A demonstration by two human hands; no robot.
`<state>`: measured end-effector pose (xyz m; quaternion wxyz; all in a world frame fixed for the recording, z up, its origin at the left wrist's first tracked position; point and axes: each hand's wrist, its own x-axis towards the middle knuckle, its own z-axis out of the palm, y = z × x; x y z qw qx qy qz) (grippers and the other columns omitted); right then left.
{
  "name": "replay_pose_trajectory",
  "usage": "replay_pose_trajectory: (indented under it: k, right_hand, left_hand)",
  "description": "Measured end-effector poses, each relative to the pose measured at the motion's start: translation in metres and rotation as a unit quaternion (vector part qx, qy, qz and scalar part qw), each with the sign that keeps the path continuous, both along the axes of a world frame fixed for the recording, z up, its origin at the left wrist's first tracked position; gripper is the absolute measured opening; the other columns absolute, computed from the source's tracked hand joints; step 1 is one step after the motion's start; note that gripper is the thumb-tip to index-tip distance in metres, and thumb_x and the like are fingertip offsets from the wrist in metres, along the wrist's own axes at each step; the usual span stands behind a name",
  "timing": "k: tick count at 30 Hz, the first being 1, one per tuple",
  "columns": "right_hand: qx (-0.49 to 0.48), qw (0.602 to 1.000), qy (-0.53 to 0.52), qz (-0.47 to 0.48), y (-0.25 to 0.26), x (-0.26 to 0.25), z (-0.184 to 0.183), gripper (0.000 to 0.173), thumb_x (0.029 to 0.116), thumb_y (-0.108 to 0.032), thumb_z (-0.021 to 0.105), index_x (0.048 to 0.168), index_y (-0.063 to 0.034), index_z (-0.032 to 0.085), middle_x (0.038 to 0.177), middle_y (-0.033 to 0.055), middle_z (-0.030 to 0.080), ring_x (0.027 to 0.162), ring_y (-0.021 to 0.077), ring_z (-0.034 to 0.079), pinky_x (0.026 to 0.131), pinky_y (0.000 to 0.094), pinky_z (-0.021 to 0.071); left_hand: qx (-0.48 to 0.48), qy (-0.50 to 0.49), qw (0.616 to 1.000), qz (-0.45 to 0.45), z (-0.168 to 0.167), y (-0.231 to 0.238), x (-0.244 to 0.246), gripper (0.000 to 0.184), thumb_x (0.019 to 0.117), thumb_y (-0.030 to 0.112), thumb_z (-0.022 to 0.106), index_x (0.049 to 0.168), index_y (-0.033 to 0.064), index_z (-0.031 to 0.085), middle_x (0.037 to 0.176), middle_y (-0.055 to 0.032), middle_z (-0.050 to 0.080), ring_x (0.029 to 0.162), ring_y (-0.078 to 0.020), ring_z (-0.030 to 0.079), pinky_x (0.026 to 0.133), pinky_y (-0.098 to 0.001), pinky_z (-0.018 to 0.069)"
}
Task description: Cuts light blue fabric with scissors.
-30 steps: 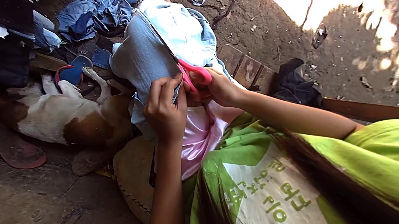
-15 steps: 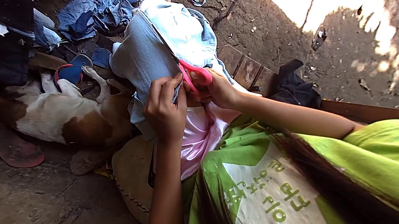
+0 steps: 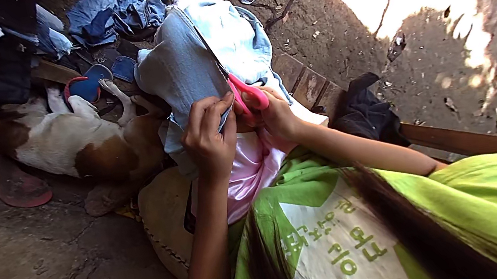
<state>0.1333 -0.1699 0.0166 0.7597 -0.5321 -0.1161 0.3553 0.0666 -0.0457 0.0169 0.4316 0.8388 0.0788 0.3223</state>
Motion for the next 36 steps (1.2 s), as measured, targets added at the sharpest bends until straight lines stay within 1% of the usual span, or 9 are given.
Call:
replay_pose_trajectory:
  k: [3,6,9,13,17,22,29,33,36]
  right_hand:
    - [-0.008,1.000,0.012,0.002,0.001,0.000,0.004,0.035,0.1036,-0.014,0.032,0.080,-0.0200,0.057,0.064,-0.0151,0.053,0.055,-0.0066,0.047,0.053,0.0126,0.0402]
    - [-0.025,1.000,0.016,-0.002,0.004,0.002,0.007,0.036,0.1039,-0.013,0.030,0.080,-0.0200,0.055,0.063,-0.0147,0.052,0.055,-0.0060,0.047,0.053,0.0129,0.0397]
    - [-0.032,0.999,0.012,-0.012,0.004,0.000,0.006,0.035,0.1036,-0.015,0.032,0.080,-0.0195,0.056,0.063,-0.0146,0.052,0.054,-0.0061,0.046,0.052,0.0128,0.0386]
    - [-0.036,0.999,0.021,-0.005,0.004,0.001,0.009,0.036,0.1039,-0.014,0.030,0.079,-0.0195,0.056,0.062,-0.0141,0.053,0.054,-0.0056,0.048,0.053,0.0133,0.0405]
    - [-0.047,0.999,0.010,-0.020,0.007,0.005,0.006,0.037,0.1023,-0.013,0.031,0.075,-0.0204,0.055,0.058,-0.0149,0.051,0.051,-0.0063,0.045,0.049,0.0126,0.0375]
    - [-0.043,0.999,0.008,-0.010,0.006,0.005,0.006,0.036,0.1033,-0.013,0.030,0.078,-0.0199,0.056,0.061,-0.0147,0.051,0.052,-0.0060,0.045,0.050,0.0130,0.0374]
    - [-0.049,0.999,0.018,0.002,0.008,0.009,0.008,0.035,0.1032,-0.013,0.033,0.077,-0.0202,0.055,0.059,-0.0153,0.049,0.050,-0.0064,0.042,0.049,0.0125,0.0357]
    - [-0.055,0.998,0.025,0.005,0.008,0.008,0.008,0.036,0.1040,-0.014,0.032,0.078,-0.0201,0.056,0.060,-0.0148,0.051,0.052,-0.0061,0.044,0.050,0.0127,0.0373]
    - [-0.073,0.996,0.044,0.013,0.008,0.012,0.010,0.038,0.1041,-0.017,0.030,0.076,-0.0206,0.055,0.056,-0.0147,0.049,0.047,-0.0067,0.040,0.045,0.0121,0.0320]
  left_hand:
    - [0.001,0.006,1.000,0.002,-0.001,0.000,0.000,0.011,0.0912,0.002,0.070,0.097,-0.0048,0.077,0.090,-0.0164,0.069,0.086,-0.0129,0.066,0.079,-0.0164,0.0502]
    - [0.002,0.007,1.000,0.004,-0.001,0.000,0.000,0.011,0.0909,0.001,0.070,0.097,-0.0047,0.077,0.090,-0.0166,0.068,0.086,-0.0127,0.065,0.079,-0.0161,0.0498]
    - [0.007,0.006,1.000,0.002,-0.001,0.001,0.000,0.011,0.0905,0.001,0.070,0.097,-0.0045,0.077,0.090,-0.0159,0.069,0.086,-0.0127,0.065,0.079,-0.0162,0.0500]
    - [0.008,0.009,1.000,0.003,-0.001,0.001,-0.001,0.011,0.0901,0.001,0.070,0.097,-0.0045,0.077,0.090,-0.0162,0.069,0.086,-0.0128,0.066,0.079,-0.0164,0.0503]
    - [0.004,0.013,1.000,-0.003,0.000,0.001,-0.001,0.011,0.0905,0.001,0.070,0.096,-0.0050,0.077,0.091,-0.0165,0.068,0.087,-0.0125,0.065,0.080,-0.0157,0.0497]
    - [0.015,0.011,1.000,0.001,0.001,0.001,0.000,0.011,0.0904,0.001,0.070,0.096,-0.0038,0.077,0.090,-0.0161,0.069,0.086,-0.0126,0.066,0.079,-0.0158,0.0495]
    - [0.012,0.010,1.000,0.002,0.001,0.002,0.000,0.011,0.0902,0.001,0.070,0.095,-0.0044,0.077,0.090,-0.0164,0.069,0.086,-0.0128,0.066,0.080,-0.0162,0.0498]
    - [0.010,0.010,1.000,0.004,0.000,0.002,0.000,0.011,0.0895,0.001,0.069,0.096,-0.0036,0.077,0.090,-0.0157,0.069,0.086,-0.0123,0.066,0.080,-0.0162,0.0498]
    - [0.006,0.009,1.000,0.002,-0.001,0.002,0.000,0.010,0.0897,0.002,0.071,0.096,-0.0041,0.077,0.090,-0.0160,0.069,0.086,-0.0124,0.066,0.079,-0.0161,0.0496]
